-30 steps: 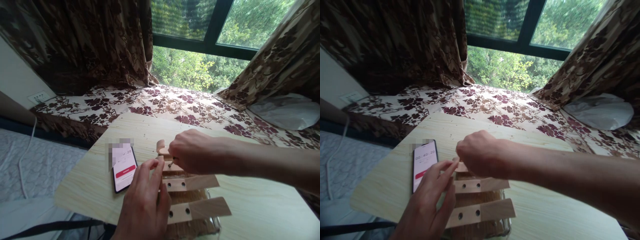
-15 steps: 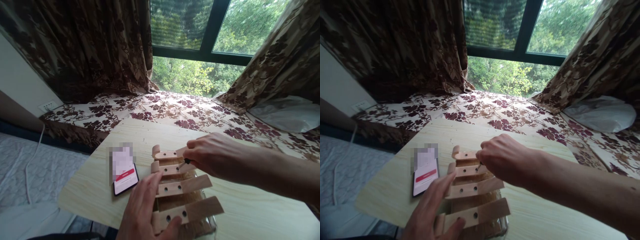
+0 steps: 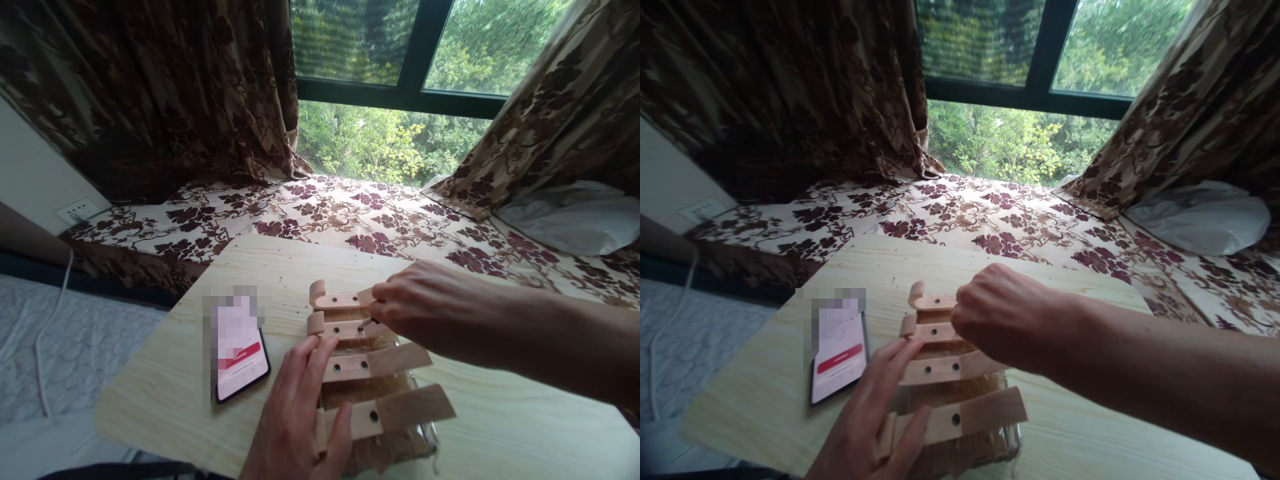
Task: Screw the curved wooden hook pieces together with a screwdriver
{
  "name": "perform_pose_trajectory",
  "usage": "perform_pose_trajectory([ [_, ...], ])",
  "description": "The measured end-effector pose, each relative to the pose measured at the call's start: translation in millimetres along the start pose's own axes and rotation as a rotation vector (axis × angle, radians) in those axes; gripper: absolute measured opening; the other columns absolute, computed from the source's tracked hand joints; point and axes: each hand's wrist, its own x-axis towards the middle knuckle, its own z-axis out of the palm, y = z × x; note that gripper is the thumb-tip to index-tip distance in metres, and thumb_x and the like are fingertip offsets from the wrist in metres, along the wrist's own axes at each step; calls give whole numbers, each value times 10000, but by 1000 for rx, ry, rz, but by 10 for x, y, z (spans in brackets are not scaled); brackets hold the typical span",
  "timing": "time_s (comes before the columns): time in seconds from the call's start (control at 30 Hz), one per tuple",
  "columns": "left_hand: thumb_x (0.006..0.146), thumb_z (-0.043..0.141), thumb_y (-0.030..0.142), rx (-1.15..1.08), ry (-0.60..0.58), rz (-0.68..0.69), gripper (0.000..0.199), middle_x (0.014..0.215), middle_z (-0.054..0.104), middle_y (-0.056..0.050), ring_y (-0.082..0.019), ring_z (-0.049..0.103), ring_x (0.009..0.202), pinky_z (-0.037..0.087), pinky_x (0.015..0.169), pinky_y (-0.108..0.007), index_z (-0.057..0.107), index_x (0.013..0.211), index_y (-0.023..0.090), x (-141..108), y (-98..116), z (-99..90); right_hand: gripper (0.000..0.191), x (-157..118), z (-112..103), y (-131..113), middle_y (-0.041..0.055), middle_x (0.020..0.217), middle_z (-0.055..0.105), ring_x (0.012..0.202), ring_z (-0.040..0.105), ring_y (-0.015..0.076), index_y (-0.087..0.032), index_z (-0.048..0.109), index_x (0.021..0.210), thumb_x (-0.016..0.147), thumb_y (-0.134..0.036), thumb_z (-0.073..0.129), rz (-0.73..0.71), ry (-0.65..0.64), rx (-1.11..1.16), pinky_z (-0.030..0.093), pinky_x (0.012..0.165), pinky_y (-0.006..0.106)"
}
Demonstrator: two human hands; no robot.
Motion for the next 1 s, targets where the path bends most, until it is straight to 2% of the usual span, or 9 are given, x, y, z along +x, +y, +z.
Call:
perform_pose_trajectory([
  [0.1, 856, 518, 197, 61, 81, -19, 541, 1301, 415, -145, -233, 428, 1238, 427, 1008, -334, 338, 1363, 138, -67, -50, 3, 189, 38, -27, -18, 35, 656, 624, 562, 543, 123, -152, 635, 695, 808, -24, 555, -23, -134, 31, 304, 461, 273],
  [0.23, 849, 566, 219, 99, 137, -33, 513, 1180, 474, -130, -217, 497, 1115, 458, 941, -306, 394, 1322, 117, -100, -109, -8, 182, 105, -43, -41, 26, 682, 620, 501, 494, 117, -156, 623, 676, 821, -62, 566, -78, -130, -24, 225, 414, 301],
  [0.4, 876, 516, 228, 109, 137, -6, 505, 994, 569, -92, -193, 566, 851, 506, 750, -312, 374, 1349, 122, -37, -136, 13, 171, 187, -45, -18, 45, 707, 615, 543, 482, 121, -144, 636, 684, 805, -42, 571, -108, -103, -66, 242, 441, 303],
  [0.53, 895, 464, 239, 122, 108, -4, 500, 1021, 608, -103, -210, 584, 805, 503, 735, -353, 340, 1371, 146, -10, -147, 30, 186, 224, -42, 15, 11, 575, 556, 435, 362, 87, -140, 619, 644, 758, -19, 537, 62, -173, 34, 220, 418, 273],
  [0.63, 899, 455, 256, 144, 97, -2, 510, 1061, 613, -117, -231, 596, 860, 500, 749, -355, 330, 1383, 153, -15, -148, 25, 185, 230, -25, 28, 2, 503, 515, 394, 306, 81, -156, 612, 608, 756, -89, 524, 276, -161, 77, 178, 414, 276],
  [0.7, 901, 448, 268, 163, 96, 0, 523, 1074, 619, -119, -239, 603, 883, 500, 749, -352, 316, 1396, 163, -21, -148, 18, 168, 218, -32, 23, 2, 509, 519, 392, 310, 79, -162, 615, 631, 770, -128, 526, 323, -158, 79, 159, 417, 283],
  [0.77, 903, 446, 271, 170, 94, 1, 529, 1075, 630, -113, -236, 612, 877, 500, 744, -344, 307, 1403, 170, -26, -149, 13, 94, 193, -64, 5, 10, 584, 561, 407, 343, 78, -156, 629, 744, 775, -126, 545, 282, -179, 62, 157, 419, 287],
  [0.87, 901, 450, 254, 151, 89, 7, 537, 1051, 650, -103, -220, 623, 875, 495, 765, -329, 297, 1407, 156, -37, -154, 12, 149, 136, -122, -26, 40, 768, 603, 475, 422, 92, -146, 621, 900, 790, -71, 555, 162, -132, -7, 178, 424, 289],
  [1.0, 897, 454, 240, 123, 83, 11, 557, 1040, 662, -99, -201, 628, 854, 493, 761, -307, 280, 1415, 133, -53, -167, 28, 133, 91, -100, -17, 37, 755, 586, 548, 458, 128, -151, 643, 807, 827, -57, 552, -22, -68, -108, 196, 443, 306],
])
